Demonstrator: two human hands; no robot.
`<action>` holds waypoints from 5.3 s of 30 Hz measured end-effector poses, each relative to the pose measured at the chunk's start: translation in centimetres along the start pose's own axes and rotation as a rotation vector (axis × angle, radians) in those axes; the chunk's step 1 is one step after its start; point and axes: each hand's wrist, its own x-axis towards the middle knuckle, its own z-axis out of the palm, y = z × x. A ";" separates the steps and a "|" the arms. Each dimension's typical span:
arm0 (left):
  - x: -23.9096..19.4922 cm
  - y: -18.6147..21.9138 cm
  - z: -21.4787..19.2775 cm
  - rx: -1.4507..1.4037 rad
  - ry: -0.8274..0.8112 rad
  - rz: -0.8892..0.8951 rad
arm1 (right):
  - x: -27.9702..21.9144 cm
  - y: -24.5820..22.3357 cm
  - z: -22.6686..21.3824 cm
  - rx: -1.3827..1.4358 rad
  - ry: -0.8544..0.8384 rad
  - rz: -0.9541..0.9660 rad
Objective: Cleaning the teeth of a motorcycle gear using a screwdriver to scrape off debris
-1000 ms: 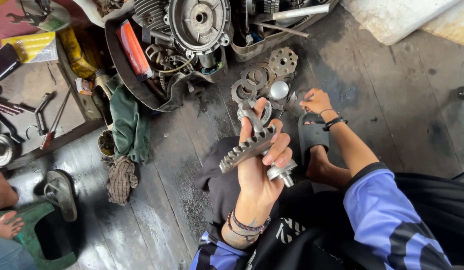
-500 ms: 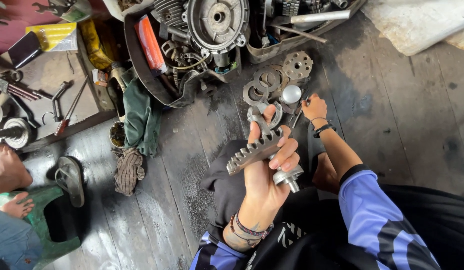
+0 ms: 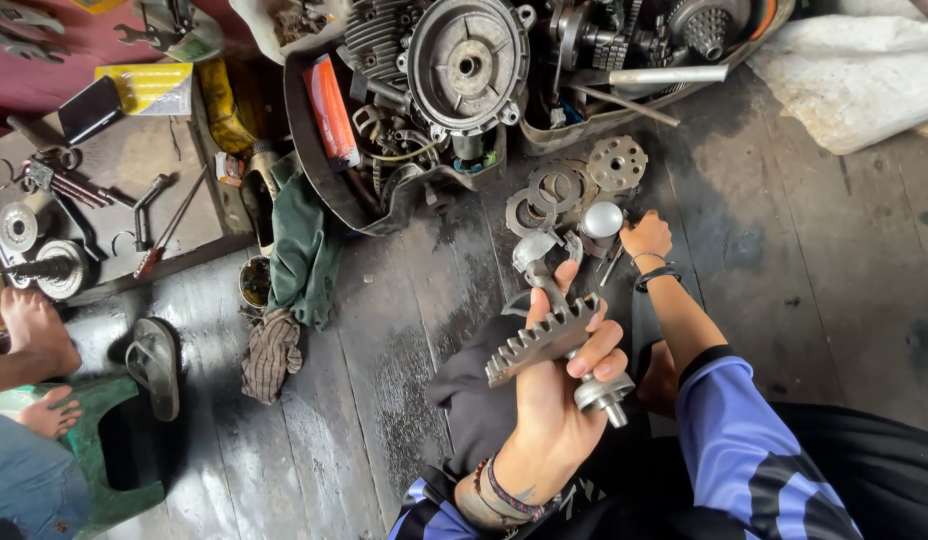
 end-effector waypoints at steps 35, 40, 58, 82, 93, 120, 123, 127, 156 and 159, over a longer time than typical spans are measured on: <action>-1.9 -2.3 -0.5 0.995 -0.793 -0.037 | -29.4 -14.0 -49.0 0.998 -0.006 -1.198; -1.2 -4.2 -1.5 0.972 -0.714 0.118 | -28.0 -14.5 -49.0 1.092 0.023 -1.148; -0.2 -5.1 -1.5 0.556 -0.297 0.234 | -1.6 -13.8 -23.6 0.503 0.004 -1.122; -0.8 -5.1 -1.5 0.635 -0.295 0.148 | -0.1 -14.7 -22.1 -0.116 -0.003 -1.128; -1.7 -4.5 -2.2 0.601 -0.298 0.060 | 2.5 -15.5 -18.5 1.406 -0.455 -0.160; -3.0 -4.6 -1.0 1.285 -0.597 0.612 | -15.5 -16.6 -44.6 1.356 -0.476 -0.490; -3.1 -4.1 -0.3 1.571 -0.658 0.882 | -21.2 -15.6 -50.0 1.221 -0.309 -0.730; -3.2 -4.0 0.0 1.680 -0.654 0.934 | -27.9 -13.7 -52.0 1.056 -0.196 -1.017; -3.7 -3.4 0.8 1.961 -0.796 1.028 | -32.0 -14.0 -51.8 0.662 -0.060 -1.422; -3.7 -3.5 0.8 1.945 -0.799 0.981 | -32.4 -14.5 -52.0 0.645 -0.035 -1.355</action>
